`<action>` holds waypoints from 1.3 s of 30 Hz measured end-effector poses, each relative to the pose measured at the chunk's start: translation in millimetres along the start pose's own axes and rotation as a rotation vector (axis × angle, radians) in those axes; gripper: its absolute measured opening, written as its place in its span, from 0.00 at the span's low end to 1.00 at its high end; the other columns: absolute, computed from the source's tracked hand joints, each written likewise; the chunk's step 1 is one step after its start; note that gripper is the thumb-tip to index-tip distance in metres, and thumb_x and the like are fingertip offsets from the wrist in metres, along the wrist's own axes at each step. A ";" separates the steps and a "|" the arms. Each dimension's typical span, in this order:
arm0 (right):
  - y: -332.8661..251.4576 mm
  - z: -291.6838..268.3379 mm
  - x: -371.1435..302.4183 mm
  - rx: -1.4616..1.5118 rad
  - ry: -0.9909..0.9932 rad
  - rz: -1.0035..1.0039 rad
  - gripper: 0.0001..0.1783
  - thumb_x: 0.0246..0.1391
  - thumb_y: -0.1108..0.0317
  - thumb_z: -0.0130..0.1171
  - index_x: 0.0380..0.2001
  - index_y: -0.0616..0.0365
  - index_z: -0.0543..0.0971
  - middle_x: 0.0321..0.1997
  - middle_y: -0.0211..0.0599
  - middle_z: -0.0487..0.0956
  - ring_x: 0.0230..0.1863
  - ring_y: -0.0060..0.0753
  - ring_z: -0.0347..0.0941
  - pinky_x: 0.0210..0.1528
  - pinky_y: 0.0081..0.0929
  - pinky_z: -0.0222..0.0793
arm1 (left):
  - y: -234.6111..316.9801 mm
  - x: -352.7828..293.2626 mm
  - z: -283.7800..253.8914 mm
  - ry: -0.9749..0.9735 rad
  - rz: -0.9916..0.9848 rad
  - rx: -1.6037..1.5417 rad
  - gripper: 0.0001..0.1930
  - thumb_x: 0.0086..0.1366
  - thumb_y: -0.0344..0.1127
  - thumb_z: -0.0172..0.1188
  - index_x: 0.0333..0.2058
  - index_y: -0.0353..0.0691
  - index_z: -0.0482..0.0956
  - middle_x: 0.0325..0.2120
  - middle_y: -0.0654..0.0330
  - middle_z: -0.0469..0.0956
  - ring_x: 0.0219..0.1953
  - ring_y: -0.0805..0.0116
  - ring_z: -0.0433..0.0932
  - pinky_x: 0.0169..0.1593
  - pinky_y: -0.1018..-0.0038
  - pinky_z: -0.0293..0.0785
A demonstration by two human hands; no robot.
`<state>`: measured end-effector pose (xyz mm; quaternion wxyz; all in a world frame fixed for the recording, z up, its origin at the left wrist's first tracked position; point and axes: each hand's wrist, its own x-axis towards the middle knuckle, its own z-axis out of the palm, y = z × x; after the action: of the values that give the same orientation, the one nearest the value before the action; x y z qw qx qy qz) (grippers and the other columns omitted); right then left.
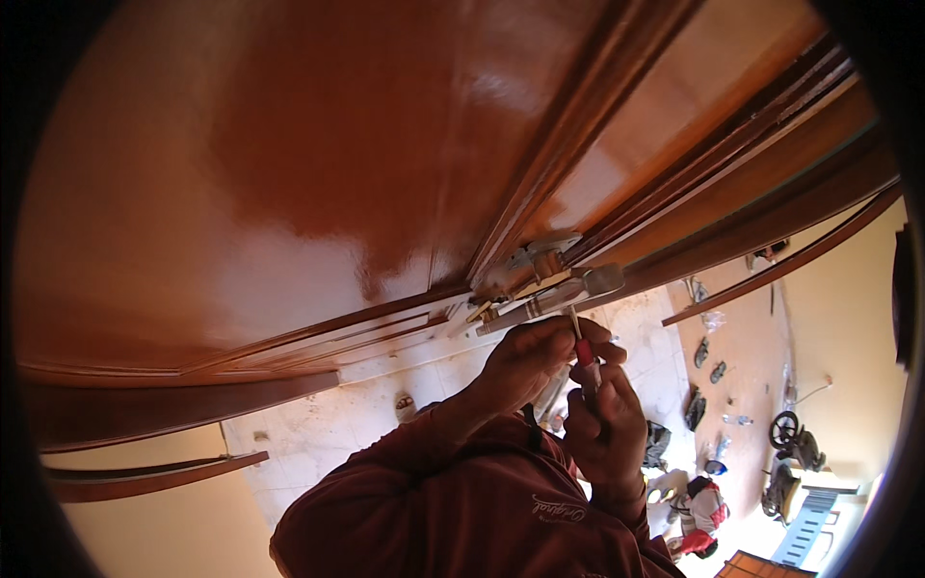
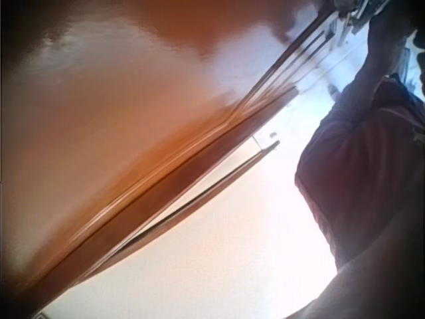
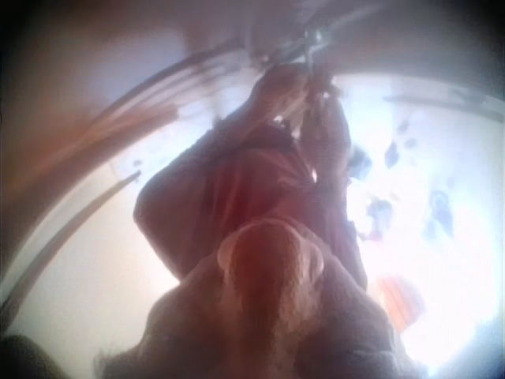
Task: The person uses a screwdriver to install a metal door handle on a wooden door. They repeatedly tighten screws on both sides of the handle, occasionally bending down to pick up additional screws from the floor.
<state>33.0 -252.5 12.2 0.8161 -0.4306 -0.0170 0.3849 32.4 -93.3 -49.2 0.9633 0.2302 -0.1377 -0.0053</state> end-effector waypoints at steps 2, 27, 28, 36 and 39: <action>9.2 -2.8 -0.4 0.330 -0.025 0.198 0.26 0.66 0.47 0.48 0.54 0.57 0.69 0.20 0.27 0.63 0.11 0.14 0.50 0.13 0.12 0.48 | -3.4 0.6 1.2 0.012 0.032 -0.021 0.21 0.72 0.45 0.51 0.49 0.31 0.73 0.45 0.44 0.78 0.56 0.52 0.75 0.63 0.56 0.66; 21.3 10.7 -21.9 -1.282 0.344 -0.567 0.26 0.65 0.61 0.47 0.60 0.65 0.61 0.37 0.41 0.76 0.28 0.23 0.70 0.31 0.21 0.66 | -21.9 7.6 1.4 0.001 0.240 -0.143 0.16 0.72 0.40 0.52 0.45 0.30 0.76 0.38 0.52 0.81 0.44 0.60 0.80 0.51 0.65 0.73; 28.5 -3.6 -21.5 -1.546 0.328 -0.798 0.26 0.65 0.62 0.49 0.61 0.66 0.62 0.39 0.42 0.76 0.31 0.26 0.71 0.34 0.23 0.68 | -22.2 10.8 3.0 -0.027 0.265 -0.151 0.16 0.72 0.39 0.51 0.45 0.30 0.76 0.38 0.51 0.81 0.43 0.61 0.80 0.50 0.66 0.73; 39.6 -10.1 -0.8 -2.121 0.448 -1.280 0.21 0.66 0.65 0.50 0.57 0.68 0.69 0.38 0.39 0.75 0.26 0.20 0.67 0.29 0.21 0.63 | -29.5 17.5 -6.6 -0.122 0.421 -0.127 0.17 0.74 0.41 0.48 0.43 0.32 0.78 0.34 0.54 0.82 0.39 0.69 0.79 0.47 0.71 0.72; 45.5 -12.8 -0.8 -1.933 0.513 -1.174 0.19 0.67 0.64 0.48 0.55 0.66 0.69 0.26 0.31 0.72 0.18 0.13 0.56 0.22 0.15 0.50 | -25.9 14.8 -8.4 -0.120 0.442 -0.015 0.19 0.75 0.44 0.47 0.42 0.33 0.78 0.33 0.57 0.83 0.35 0.72 0.76 0.46 0.73 0.72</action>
<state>9.1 -246.7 -28.2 0.1792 -0.8659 -0.3352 -0.3251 50.2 -113.8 -64.0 0.9329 0.1866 -0.2417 0.1910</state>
